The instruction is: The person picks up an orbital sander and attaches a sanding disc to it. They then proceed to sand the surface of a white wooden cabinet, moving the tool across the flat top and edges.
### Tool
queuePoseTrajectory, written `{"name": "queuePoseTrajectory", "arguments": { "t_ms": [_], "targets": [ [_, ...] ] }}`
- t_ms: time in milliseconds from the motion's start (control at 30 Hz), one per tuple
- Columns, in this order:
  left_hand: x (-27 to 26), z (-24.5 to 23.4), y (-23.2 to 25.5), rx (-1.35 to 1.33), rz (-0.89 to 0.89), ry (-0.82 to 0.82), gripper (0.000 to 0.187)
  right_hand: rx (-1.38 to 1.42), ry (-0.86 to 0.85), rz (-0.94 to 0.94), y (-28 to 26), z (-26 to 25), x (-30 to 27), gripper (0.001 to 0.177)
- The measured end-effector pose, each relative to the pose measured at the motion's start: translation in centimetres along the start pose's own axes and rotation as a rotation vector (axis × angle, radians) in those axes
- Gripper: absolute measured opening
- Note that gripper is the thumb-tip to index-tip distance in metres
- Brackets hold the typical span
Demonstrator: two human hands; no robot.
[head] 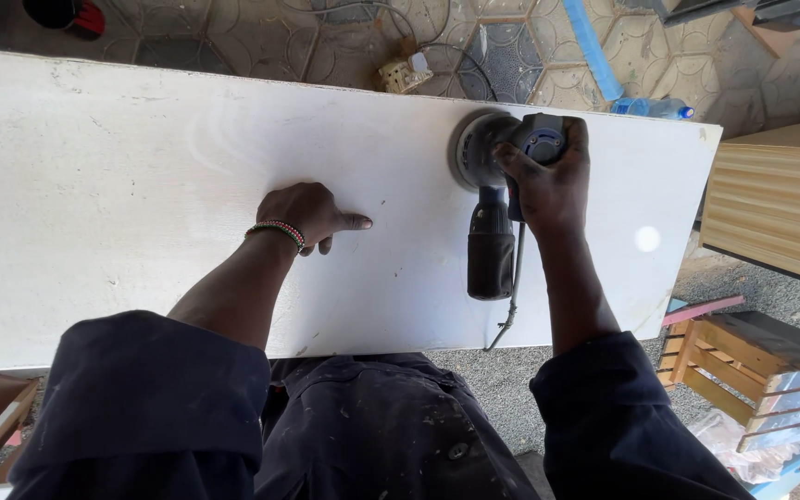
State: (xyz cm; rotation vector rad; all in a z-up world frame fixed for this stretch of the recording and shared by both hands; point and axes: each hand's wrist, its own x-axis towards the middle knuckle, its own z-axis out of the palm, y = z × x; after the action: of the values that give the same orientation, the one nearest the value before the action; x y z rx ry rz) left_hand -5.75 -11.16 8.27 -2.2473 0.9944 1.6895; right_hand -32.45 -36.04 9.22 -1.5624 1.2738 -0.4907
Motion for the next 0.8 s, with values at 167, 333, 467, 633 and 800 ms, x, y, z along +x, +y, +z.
{"name": "queuePoseTrajectory", "arguments": {
  "t_ms": [167, 333, 467, 633, 800],
  "targets": [
    [0.2, 0.0, 0.2, -0.003, -0.002, -0.025, 0.082, -0.075, -0.089, 0.051, -1.5, 0.3, 0.3, 0.048],
    [0.1, -0.1, 0.0, 0.0, 0.01, -0.006, 0.082, -0.09, -0.112, 0.04, -2.0, 1.8, 0.5, 0.048],
    [-0.1, 0.0, 0.0, 0.008, 0.019, 0.009, 0.081, -0.09, -0.13, 0.002, -4.5, 5.5, -2.0, 0.052],
    [0.2, 0.1, 0.0, 0.027, 0.006, 0.001, 0.076, -0.295, -0.107, 0.08, -9.4, 9.7, -5.9, 0.069],
    [-0.3, -0.2, 0.6, 0.024, -0.011, -0.018, 0.076, -0.289, -0.142, 0.139, -9.6, 10.6, -7.1, 0.073]
  ]
}}
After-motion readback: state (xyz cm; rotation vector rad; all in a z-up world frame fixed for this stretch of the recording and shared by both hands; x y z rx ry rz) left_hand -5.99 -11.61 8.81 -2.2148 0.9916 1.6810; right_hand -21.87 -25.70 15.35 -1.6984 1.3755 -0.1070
